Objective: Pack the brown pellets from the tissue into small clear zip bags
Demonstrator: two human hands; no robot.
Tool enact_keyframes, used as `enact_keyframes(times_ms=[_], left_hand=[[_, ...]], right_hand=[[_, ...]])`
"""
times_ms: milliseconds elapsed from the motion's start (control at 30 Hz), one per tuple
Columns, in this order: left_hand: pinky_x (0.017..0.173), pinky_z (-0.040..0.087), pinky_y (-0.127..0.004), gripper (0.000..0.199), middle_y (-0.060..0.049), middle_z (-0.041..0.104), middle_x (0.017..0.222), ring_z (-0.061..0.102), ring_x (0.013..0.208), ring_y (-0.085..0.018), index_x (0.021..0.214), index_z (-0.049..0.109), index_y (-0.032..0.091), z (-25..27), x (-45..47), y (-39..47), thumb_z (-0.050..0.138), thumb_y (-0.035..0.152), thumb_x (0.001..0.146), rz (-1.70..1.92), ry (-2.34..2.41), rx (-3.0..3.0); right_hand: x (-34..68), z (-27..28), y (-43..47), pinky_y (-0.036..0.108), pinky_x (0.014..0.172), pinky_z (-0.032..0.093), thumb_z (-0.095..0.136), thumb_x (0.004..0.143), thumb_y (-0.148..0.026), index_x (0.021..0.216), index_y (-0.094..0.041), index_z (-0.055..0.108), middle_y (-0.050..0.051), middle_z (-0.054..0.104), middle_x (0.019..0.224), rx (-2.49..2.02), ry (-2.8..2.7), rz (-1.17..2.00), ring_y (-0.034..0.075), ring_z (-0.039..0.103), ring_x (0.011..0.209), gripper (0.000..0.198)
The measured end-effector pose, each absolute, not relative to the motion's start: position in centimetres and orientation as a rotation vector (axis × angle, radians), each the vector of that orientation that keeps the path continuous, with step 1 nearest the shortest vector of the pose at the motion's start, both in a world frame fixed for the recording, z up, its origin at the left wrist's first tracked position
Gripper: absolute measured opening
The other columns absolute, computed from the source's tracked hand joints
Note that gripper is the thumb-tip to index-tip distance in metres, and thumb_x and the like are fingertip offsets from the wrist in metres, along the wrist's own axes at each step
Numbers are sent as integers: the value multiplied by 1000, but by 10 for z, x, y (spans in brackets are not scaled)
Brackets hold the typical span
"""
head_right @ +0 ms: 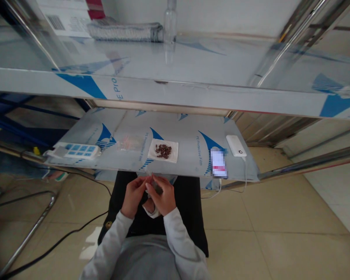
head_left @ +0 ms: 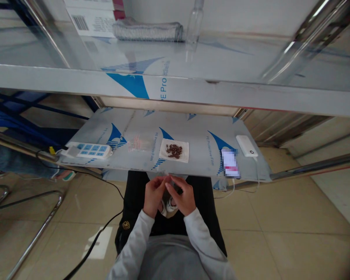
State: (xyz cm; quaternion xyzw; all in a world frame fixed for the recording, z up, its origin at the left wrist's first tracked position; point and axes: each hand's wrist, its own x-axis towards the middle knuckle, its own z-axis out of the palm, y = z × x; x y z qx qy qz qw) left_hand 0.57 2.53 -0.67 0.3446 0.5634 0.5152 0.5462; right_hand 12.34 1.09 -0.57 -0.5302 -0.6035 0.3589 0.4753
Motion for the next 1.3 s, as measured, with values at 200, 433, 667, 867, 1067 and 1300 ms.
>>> enact_keyframes(times_ms=[200,433,667,867,1067,1300], left_hand=[[66,54,-30,25,-5,73,70,66,65,-18,71,72,16,-7,-4,25,75,39,62,1144,1227,844],[64,51,-29,21,-5,73,73,67,67,-20,74,72,20,-4,-18,16,68,40,70,969,1495,1161],[58,41,-25,18,-2,69,65,65,62,-17,70,62,19,25,-3,7,57,34,79,725,1987,1536],[57,41,-24,17,0,65,64,61,58,-14,73,58,20,29,0,1,53,32,84,809,1779,1724],[78,48,-34,39,-10,63,102,60,90,-21,104,60,17,9,-24,2,59,47,79,1277,1915,1341],[45,38,-18,43,2,58,58,49,48,-7,71,61,12,6,-37,8,66,55,70,1065,1403,897]], right_hand=[[127,-7,15,32,72,56,61,82,-39,94,-21,74,5,73,91,-1246,-1341,1172,21,68,82,25],[130,-16,16,32,68,56,52,87,-34,88,-20,73,5,74,79,-1438,-1500,954,21,70,69,25],[122,-14,15,28,73,56,49,85,-16,102,-22,65,4,73,91,-1397,-1636,743,18,70,78,25],[125,-13,15,30,82,55,52,82,-11,96,-21,72,7,72,98,-1225,-1681,767,20,68,90,26],[133,-12,13,29,72,56,58,82,-23,90,-21,75,5,74,87,-1200,-1424,1050,20,69,80,19],[134,-12,10,31,72,55,66,77,-39,89,-20,76,5,73,84,-1090,-1291,1454,21,68,78,25]])
